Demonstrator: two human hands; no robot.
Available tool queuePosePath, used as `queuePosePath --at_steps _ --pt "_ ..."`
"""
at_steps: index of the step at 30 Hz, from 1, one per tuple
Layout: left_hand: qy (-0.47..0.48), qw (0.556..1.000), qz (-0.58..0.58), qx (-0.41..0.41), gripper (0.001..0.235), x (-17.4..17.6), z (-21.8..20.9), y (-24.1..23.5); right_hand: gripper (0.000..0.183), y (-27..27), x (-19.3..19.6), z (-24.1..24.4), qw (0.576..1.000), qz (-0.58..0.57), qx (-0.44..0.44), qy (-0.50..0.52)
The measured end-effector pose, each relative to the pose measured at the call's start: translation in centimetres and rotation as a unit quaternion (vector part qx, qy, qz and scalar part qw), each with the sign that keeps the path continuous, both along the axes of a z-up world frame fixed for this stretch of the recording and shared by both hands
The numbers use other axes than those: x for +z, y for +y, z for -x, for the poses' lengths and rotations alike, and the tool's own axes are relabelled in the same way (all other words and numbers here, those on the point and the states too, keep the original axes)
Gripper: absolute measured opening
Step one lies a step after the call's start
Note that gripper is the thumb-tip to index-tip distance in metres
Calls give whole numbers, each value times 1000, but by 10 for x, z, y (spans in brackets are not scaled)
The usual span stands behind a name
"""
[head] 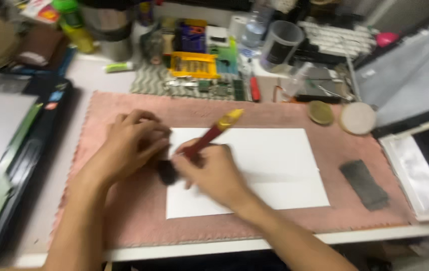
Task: The person uses a brush to sweep a white sheet of paper on a pink mat, then uses a small round object to rub the paper surface. The person continues to rub the paper with both hands.
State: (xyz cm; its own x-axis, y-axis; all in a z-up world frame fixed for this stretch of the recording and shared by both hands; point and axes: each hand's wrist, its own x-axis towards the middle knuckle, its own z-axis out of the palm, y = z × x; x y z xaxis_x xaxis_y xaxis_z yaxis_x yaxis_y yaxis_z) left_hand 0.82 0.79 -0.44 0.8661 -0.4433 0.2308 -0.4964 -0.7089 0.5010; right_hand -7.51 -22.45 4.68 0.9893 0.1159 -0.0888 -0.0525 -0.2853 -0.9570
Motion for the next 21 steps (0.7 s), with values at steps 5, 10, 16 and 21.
queuePosePath --at_steps 5,10,16,21 --pt "32 999 -32 18 33 7 -1 -2 14 -71 -1 4 987 155 -23 -46" --pt "75 996 -28 49 32 15 5 -4 24 -198 17 19 931 334 -130 66" --pt "63 997 -32 39 35 6 -2 -3 66 -213 43 12 860 463 -190 -97" --pt "48 996 -55 57 33 11 0 -4 27 -101 10 -38 987 66 -75 -126"
